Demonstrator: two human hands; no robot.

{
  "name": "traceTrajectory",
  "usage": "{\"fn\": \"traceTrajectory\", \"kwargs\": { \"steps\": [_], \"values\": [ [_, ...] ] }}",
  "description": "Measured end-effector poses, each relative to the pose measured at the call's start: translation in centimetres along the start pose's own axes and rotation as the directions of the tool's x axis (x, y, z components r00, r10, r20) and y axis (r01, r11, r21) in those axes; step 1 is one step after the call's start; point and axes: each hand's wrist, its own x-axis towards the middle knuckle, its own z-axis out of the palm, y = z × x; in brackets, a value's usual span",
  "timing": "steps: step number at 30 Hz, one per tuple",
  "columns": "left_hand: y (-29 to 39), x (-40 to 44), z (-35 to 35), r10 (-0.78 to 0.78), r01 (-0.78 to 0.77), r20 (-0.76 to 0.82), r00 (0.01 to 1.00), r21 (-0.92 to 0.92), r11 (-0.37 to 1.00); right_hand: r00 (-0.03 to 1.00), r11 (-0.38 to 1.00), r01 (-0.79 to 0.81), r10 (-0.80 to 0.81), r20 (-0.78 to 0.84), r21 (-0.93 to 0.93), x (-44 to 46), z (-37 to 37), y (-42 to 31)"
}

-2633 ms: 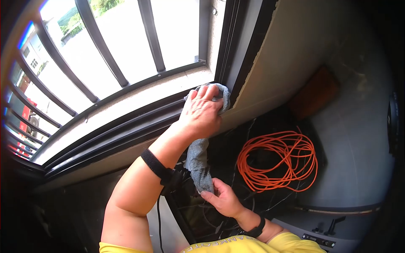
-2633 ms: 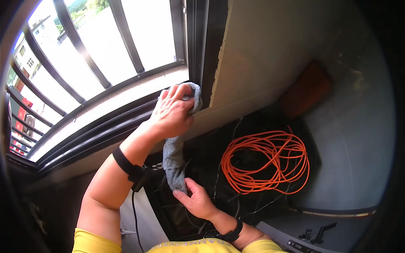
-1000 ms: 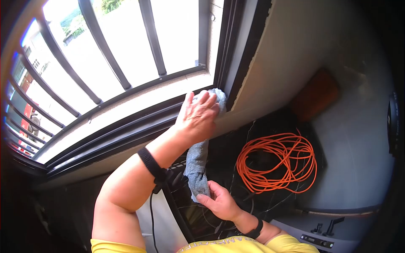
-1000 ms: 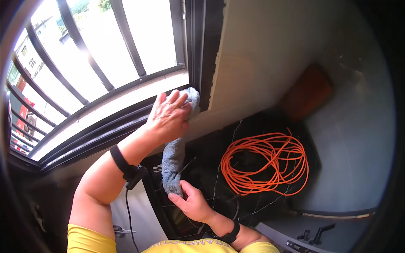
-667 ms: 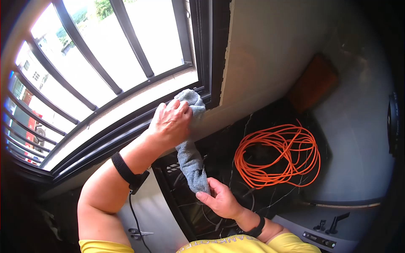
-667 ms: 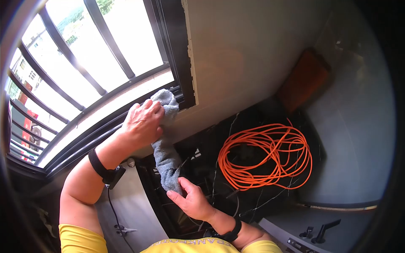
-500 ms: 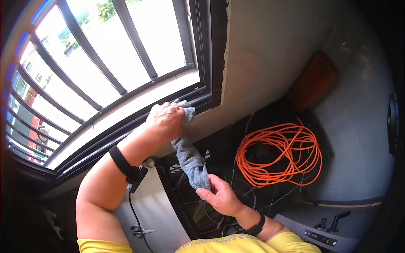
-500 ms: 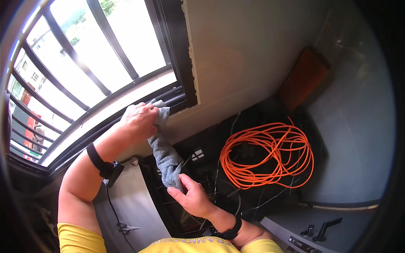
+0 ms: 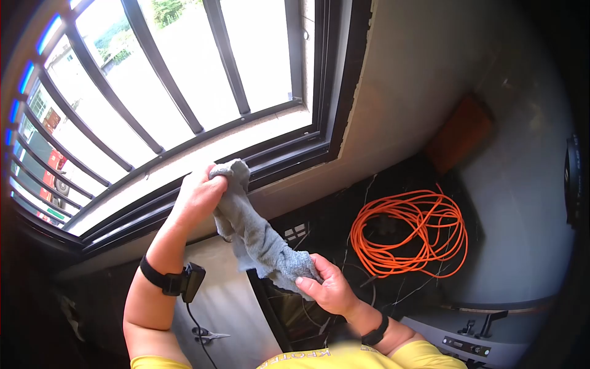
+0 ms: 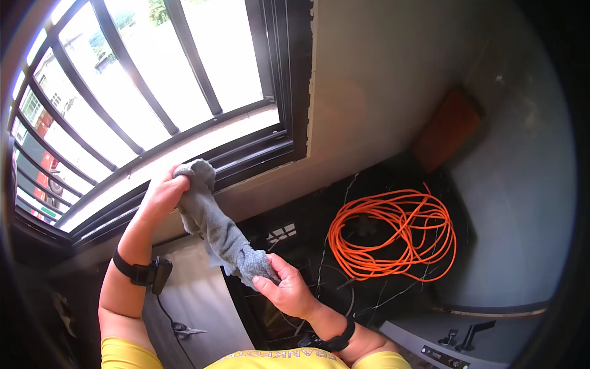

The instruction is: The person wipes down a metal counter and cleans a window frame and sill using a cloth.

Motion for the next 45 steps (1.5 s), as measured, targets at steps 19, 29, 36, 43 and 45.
{"fn": "traceTrajectory", "kwargs": {
  "steps": [19,29,36,43,45],
  "values": [
    [7.1,5.0,12.7,0.662,-0.658,0.128,0.739,0.351,0.666,0.996,0.998,-0.049,0.047,-0.081,-0.031,1.5,-1.6,-0.8],
    [6.2,5.2,13.5,0.754,-0.713,0.116,0.647,0.442,0.544,0.993,0.993,-0.112,0.110,-0.047,-0.045,2.5,-0.8,0.5],
    [6.3,3.8,14.7,0.781,-0.547,0.190,0.594,0.808,0.219,0.991,0.982,-0.131,0.125,-0.054,-0.136,2.0,0.1,-0.6],
    [6.6,4.5,8.8,0.459,-0.470,0.138,0.877,0.439,0.766,0.995,0.995,-0.102,0.102,-0.016,-0.007,1.4,-1.2,-0.4],
    [7.3,5.6,9.8,0.596,-0.562,-0.012,0.803,0.320,0.763,0.993,0.993,-0.114,0.114,0.012,-0.008,1.5,-1.3,-0.4]
  ]
}}
